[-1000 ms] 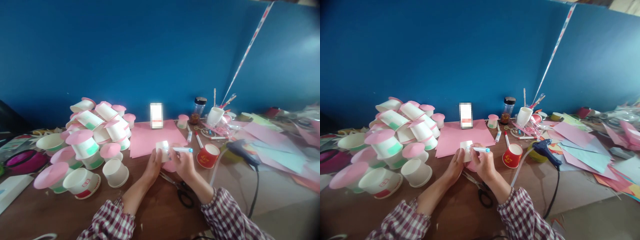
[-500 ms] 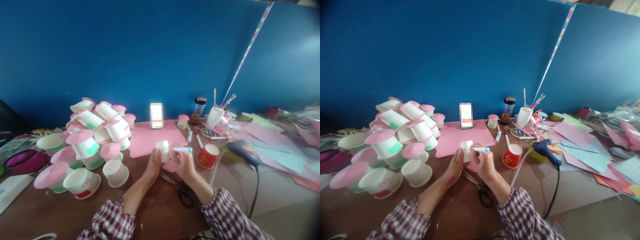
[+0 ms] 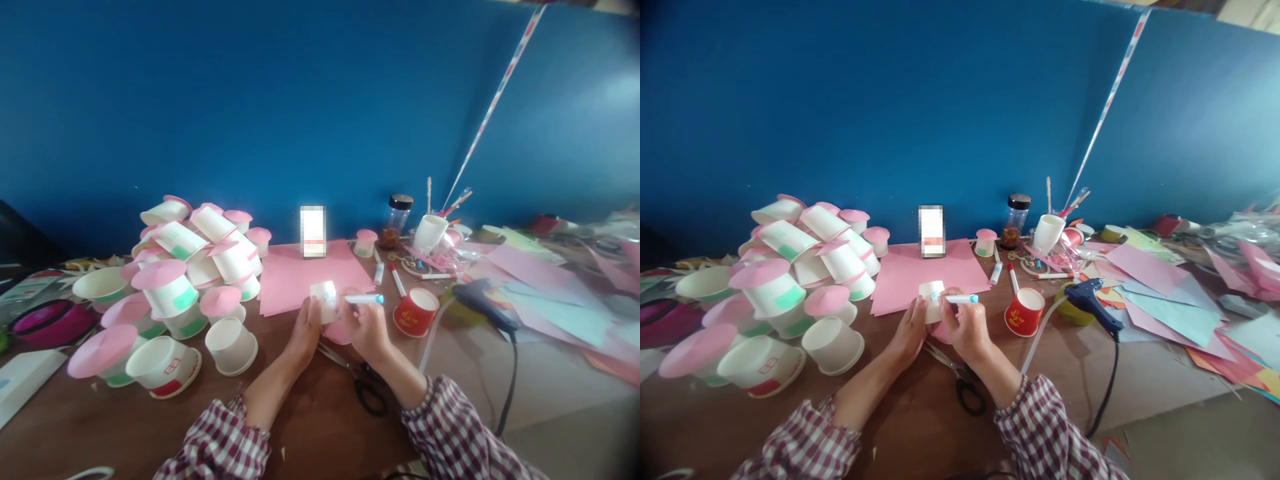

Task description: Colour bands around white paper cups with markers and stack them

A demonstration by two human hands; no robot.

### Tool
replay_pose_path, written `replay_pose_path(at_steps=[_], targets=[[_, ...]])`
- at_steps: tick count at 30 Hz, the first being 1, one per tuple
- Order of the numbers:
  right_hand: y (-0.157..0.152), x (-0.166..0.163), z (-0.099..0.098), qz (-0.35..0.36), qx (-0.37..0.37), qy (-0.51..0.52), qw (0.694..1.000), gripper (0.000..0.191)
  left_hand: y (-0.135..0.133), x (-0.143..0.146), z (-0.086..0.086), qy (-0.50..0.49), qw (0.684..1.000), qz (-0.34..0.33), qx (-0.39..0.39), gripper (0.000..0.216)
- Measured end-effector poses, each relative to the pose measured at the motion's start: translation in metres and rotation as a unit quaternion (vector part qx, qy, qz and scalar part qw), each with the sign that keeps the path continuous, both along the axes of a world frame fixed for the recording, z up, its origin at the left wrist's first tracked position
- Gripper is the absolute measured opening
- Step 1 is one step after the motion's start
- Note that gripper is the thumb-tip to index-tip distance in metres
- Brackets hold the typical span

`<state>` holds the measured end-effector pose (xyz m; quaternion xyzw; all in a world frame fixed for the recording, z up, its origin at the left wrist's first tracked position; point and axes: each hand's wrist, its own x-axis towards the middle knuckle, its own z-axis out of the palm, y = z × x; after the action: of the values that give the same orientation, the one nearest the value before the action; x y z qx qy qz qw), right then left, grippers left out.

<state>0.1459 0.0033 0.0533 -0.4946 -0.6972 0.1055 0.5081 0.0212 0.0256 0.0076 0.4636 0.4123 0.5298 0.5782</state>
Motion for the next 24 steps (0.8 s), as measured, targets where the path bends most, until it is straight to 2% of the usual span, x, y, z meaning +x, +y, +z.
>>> replay_pose_path(at_steps=[13, 24], targets=[[0.0066, 0.0052, -0.0084, -0.045, 0.035, -0.008, 0.998, 0.019, 0.0001, 0.0002, 0.0002, -0.016, 1.0, 0.015, -0.003, 0.048], [0.0027, 0.0034, -0.0085, -0.011, 0.013, 0.019, 1.0, 0.024, -0.0015, -0.0004, 0.0052, 0.012, 1.0, 0.002, 0.002, 0.05]])
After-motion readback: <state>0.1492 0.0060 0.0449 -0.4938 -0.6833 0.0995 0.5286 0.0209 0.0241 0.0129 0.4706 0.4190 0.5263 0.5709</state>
